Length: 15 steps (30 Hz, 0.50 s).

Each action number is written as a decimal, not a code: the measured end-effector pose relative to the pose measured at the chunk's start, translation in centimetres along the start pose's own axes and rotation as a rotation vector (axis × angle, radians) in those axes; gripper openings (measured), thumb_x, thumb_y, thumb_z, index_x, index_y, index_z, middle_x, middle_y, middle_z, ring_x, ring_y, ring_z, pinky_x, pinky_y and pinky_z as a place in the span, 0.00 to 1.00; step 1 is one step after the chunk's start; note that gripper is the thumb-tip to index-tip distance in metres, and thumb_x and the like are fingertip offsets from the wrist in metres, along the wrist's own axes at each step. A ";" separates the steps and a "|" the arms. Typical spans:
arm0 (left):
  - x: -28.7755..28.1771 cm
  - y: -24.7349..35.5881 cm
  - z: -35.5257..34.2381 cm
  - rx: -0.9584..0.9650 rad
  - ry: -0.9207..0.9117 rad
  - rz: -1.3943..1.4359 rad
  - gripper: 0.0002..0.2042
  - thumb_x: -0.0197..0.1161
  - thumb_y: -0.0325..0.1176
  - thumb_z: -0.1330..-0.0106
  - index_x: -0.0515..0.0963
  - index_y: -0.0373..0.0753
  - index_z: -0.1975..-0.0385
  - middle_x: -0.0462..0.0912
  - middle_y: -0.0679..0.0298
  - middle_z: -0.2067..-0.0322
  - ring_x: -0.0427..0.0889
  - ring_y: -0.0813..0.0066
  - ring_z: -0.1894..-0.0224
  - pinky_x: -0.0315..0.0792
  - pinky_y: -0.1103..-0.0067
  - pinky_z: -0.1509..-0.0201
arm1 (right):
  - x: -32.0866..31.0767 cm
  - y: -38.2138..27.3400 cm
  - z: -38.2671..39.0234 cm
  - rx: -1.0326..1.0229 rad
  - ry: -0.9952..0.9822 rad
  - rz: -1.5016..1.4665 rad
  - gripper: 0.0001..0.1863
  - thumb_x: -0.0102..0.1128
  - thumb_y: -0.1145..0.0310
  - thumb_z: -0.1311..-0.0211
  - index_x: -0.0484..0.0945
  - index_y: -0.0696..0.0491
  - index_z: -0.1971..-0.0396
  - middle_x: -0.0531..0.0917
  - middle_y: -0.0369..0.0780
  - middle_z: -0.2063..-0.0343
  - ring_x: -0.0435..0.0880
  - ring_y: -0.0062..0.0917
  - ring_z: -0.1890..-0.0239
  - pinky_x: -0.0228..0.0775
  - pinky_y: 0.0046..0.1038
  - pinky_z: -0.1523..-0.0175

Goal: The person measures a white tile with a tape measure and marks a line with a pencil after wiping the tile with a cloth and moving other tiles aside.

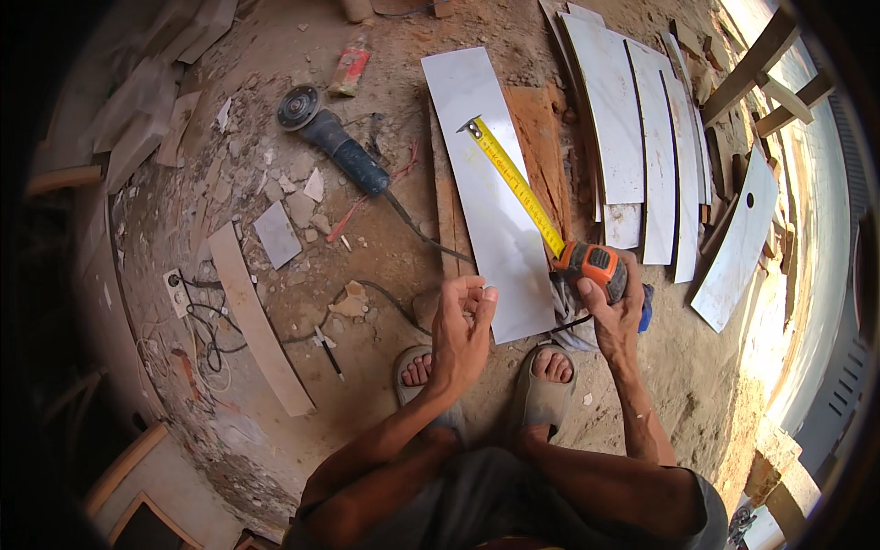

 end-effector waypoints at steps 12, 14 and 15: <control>3.9 -8.5 3.2 -0.172 -0.394 0.193 0.13 0.62 0.36 0.18 0.73 0.31 0.48 0.87 0.56 0.55 0.91 0.70 0.58 0.82 0.72 0.53 | -3.6 -3.3 -6.0 -0.223 -0.027 0.272 0.27 0.76 0.64 0.41 0.79 0.57 0.43 0.86 0.40 0.56 0.86 0.24 0.55 0.83 0.29 0.48; 3.3 -9.4 5.3 -0.203 -0.442 0.183 0.16 0.62 0.36 0.18 0.72 0.29 0.43 0.87 0.55 0.52 0.91 0.70 0.58 0.82 0.73 0.51 | -4.4 -4.1 -7.3 -0.330 -0.031 0.342 0.24 0.73 0.68 0.38 0.79 0.57 0.43 0.86 0.40 0.56 0.86 0.24 0.58 0.85 0.29 0.51; 2.9 -10.0 6.5 -0.220 -0.465 0.177 0.17 0.63 0.36 0.18 0.72 0.29 0.41 0.88 0.55 0.51 0.91 0.70 0.57 0.82 0.73 0.51 | -4.6 -4.7 -8.0 -0.342 -0.051 0.361 0.24 0.74 0.69 0.38 0.80 0.57 0.43 0.86 0.40 0.56 0.86 0.23 0.58 0.85 0.29 0.51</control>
Point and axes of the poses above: each hand's wrist, its own z-axis away from the middle knuckle, its own x-axis out of the palm, y = z × x, the point moved 8 cm from there along -z, towards the middle knuckle
